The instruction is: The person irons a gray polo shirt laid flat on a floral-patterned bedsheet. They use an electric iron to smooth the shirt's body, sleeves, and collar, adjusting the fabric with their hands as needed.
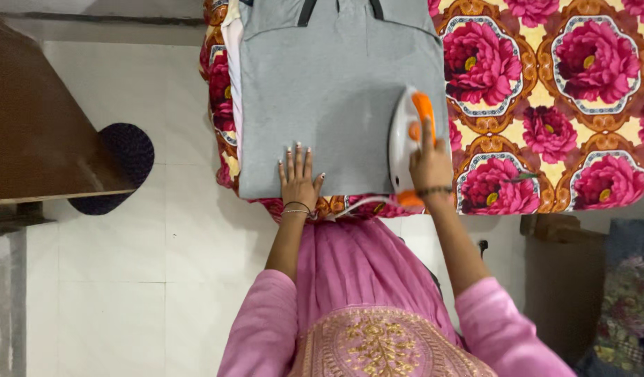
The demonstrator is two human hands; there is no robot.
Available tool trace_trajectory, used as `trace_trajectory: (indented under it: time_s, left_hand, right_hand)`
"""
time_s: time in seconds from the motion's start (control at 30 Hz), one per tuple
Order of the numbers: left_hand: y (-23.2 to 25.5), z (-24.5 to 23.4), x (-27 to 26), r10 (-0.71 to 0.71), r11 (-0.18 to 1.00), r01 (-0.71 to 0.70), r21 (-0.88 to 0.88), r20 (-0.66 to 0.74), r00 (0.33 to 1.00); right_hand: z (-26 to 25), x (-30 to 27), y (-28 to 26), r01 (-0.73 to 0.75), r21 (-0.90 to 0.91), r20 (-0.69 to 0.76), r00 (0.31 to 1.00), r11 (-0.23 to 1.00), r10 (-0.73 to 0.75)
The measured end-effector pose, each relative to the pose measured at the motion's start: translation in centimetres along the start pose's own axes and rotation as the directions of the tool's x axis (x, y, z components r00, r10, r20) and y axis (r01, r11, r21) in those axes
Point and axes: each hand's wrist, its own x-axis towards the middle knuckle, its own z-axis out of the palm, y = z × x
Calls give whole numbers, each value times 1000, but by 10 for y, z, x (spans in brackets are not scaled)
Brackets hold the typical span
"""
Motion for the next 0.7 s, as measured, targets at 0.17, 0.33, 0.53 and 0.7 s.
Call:
trace_trajectory:
  time_s: [0.17,0.33,0.53,0.7]
  left_hand:
    - [-4,-3,-21,-17,1000,17,11,15,1000]
    - [-21,4,-16,17,1000,-16,-7,83,996]
    - [-51,13,-9,-216,969,215,-122,5,976]
    - [-69,6,-14,-149,984,147,-98,-13,989]
  right_hand:
    - [-1,-43,10,-11,56,-66,998,998,15]
    - [32,26,16,-51,103,-64,996,993,58]
    - [46,-24,-47,159,154,13,987,975,-163]
    - [53,-27,-134,328,218,86,932,919,-353]
